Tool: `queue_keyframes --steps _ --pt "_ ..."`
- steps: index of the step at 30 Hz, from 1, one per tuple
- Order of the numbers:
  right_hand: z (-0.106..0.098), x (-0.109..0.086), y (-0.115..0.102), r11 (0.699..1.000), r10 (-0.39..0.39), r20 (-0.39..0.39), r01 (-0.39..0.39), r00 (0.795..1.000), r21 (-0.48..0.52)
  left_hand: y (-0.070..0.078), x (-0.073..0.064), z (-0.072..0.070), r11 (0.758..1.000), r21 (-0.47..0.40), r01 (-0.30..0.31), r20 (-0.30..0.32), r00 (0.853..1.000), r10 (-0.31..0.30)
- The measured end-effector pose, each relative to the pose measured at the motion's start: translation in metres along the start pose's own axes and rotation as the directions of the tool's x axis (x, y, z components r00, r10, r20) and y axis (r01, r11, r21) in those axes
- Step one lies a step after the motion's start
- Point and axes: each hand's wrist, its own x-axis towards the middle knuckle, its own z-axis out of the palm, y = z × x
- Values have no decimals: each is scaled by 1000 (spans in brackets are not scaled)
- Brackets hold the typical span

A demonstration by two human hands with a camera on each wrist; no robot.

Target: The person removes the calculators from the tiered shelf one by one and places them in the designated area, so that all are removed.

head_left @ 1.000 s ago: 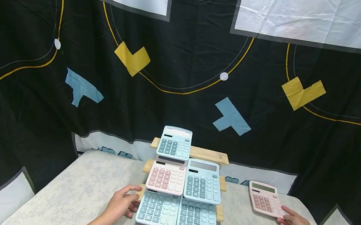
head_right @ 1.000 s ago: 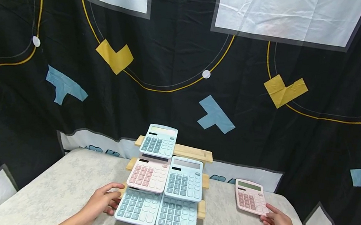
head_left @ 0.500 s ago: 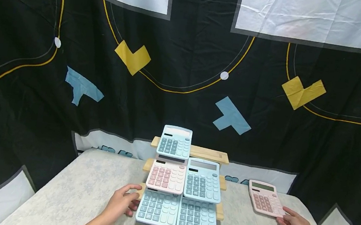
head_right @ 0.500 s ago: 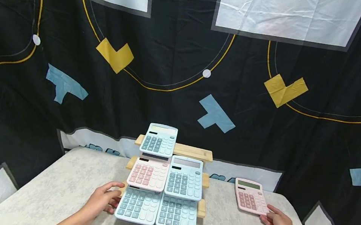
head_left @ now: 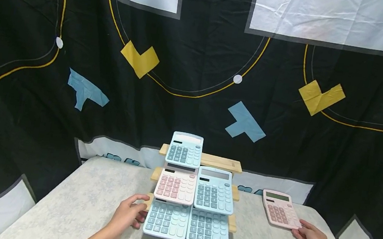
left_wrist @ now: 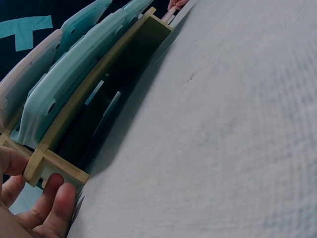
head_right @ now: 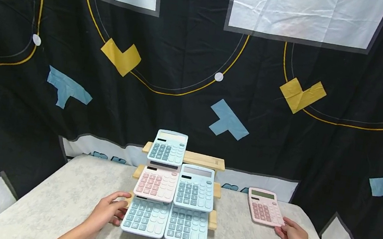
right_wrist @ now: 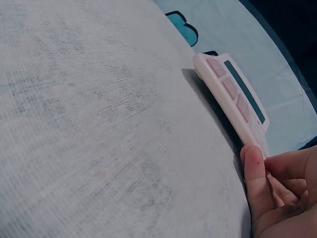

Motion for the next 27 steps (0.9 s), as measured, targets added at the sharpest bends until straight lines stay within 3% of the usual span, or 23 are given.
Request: queue_keyframes --steps 14,22,27 --pt "0 3 4 1000 -18 -30 18 999 18 -1 0 0 1000 -7 -10 3 1000 10" --pt "-2 3 5 997 23 -90 -16 996 76 0 -1 1 1000 -7 2 5 1000 -2" --pt "2 -7 0 999 -26 -144 28 989 15 0 0 0 1000 -11 2 8 1000 -2"
